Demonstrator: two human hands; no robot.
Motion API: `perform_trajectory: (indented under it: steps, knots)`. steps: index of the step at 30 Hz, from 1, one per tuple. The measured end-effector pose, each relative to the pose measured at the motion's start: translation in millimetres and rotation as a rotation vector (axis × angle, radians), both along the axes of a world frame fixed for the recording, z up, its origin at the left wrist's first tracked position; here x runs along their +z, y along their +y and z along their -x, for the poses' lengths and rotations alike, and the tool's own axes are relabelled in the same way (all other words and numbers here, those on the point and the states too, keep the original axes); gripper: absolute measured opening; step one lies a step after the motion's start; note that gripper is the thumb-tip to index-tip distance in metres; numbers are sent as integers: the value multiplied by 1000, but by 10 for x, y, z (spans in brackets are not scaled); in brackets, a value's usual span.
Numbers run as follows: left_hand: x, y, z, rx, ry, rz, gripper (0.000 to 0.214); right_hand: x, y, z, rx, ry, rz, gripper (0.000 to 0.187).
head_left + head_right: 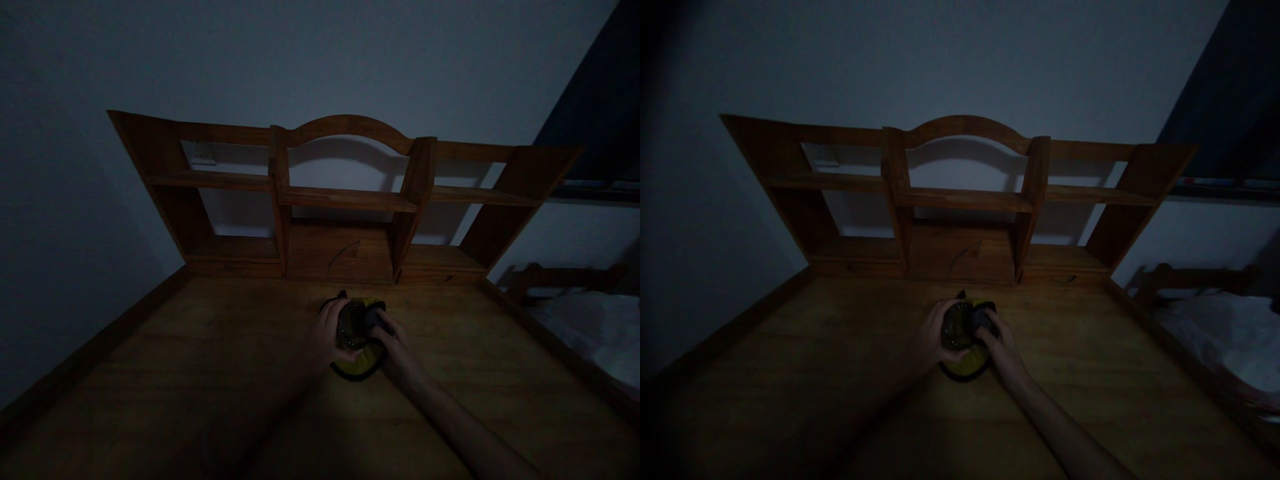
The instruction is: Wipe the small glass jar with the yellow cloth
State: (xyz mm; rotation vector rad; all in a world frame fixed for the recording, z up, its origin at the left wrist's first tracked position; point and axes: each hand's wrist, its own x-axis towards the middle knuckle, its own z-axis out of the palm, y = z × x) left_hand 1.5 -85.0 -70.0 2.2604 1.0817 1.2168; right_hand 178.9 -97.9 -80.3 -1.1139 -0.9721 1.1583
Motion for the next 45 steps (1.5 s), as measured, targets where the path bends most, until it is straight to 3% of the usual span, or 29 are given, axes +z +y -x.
perform_trajectory:
  steps: [3,6,10,19,32,38,45]
  knots:
    - [-28,27,22,38,13,-13,89,19,14,-1,152,173,87,41]
    - [-70,52,40,77,15,-64,93,125,-8,2,307,248,84,33]
    - [-114,64,56,108,34,-111,93,237,-49,28,379,290,107,29]
    - [-60,91,107,92,29,-206,94,245,-51,91,390,330,115,37]
    - [-24,98,119,101,-184,8,89,190,-13,-4,463,361,125,33]
    - [-11,108,117,70,-266,3,91,230,-42,-25,475,373,130,30]
    - [-5,83,136,83,-188,-74,90,231,-35,-42,470,374,137,30]
